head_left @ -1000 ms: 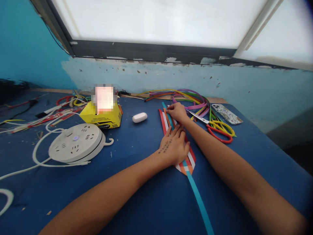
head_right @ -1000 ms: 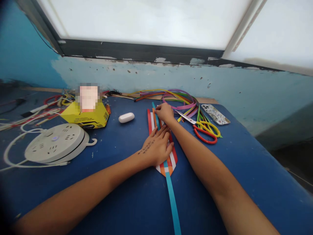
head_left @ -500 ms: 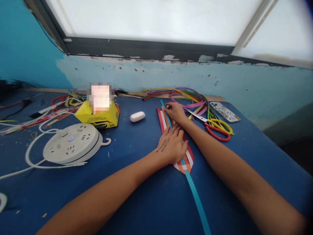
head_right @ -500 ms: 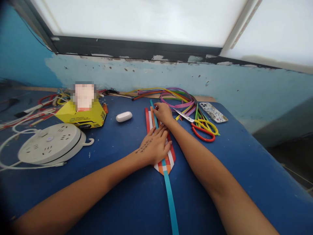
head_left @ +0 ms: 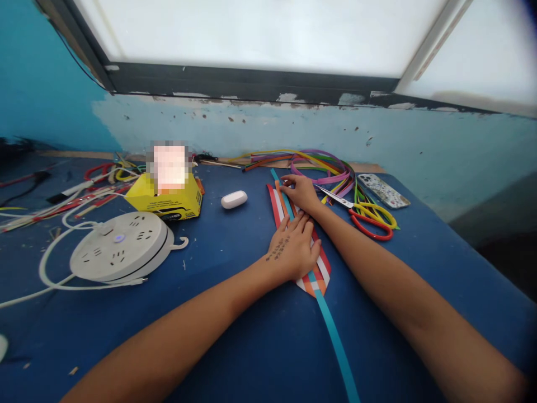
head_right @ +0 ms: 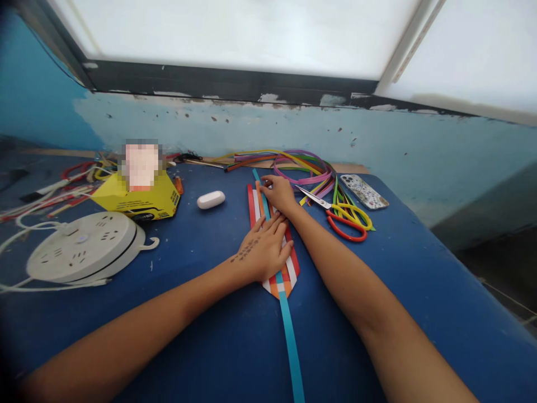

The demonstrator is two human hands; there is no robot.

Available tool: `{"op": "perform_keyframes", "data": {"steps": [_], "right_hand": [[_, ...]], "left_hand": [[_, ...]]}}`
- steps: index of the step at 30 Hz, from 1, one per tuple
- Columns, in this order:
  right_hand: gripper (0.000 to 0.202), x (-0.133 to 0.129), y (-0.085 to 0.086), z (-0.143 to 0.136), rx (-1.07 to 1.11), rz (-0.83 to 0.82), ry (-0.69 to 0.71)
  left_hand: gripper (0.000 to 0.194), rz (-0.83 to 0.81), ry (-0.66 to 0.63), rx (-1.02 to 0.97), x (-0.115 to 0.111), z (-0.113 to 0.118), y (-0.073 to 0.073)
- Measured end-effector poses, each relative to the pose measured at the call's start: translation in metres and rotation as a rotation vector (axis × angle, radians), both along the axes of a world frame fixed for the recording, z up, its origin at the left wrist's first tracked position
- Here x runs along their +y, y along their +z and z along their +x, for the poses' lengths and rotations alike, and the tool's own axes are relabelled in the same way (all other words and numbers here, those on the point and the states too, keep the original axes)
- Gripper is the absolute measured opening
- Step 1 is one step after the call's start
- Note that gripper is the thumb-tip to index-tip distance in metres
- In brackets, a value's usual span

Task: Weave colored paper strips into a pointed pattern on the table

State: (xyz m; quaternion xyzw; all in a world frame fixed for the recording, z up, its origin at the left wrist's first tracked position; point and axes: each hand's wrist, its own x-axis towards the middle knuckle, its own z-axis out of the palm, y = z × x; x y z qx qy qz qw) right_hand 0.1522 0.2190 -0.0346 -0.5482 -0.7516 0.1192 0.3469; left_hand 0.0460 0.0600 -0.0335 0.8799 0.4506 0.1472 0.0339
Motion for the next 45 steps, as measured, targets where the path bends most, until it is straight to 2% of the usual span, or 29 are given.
{"op": "perform_keyframes", "data": {"steps": [16, 23, 32, 39, 45], "right_hand": [[0.034, 0.0003, -0.0033, 0.0006, -0.094, 0.052, 0.004], [0.029, 0.0053, -0.0083, 0.0013, -0.207, 0.075, -0.022], [0.034, -0.0031, -0.0031, -0.0026, -0.348, 0.082, 0.015], [0.035, 0.0013, -0.0085, 0.0019, -0.332, 0.066, 0.011], [0.035, 0.0027, -0.0074, 0.0041, -0.327, 0.071, 0.032]], "left_hand": [[0.056, 0.013, -0.011, 0.003, 0.0012, 0.0001, -0.0009], [0.053, 0.014, -0.011, -0.006, 0.0016, 0.0008, -0.0008], [0.05, 0.011, -0.002, 0.0, 0.0001, 0.0005, 0.0016], [0.055, 0.01, -0.009, -0.003, 0.0015, 0.0003, -0.0018], [0.056, -0.004, -0.008, 0.006, 0.0006, -0.0005, 0.0016]]}}
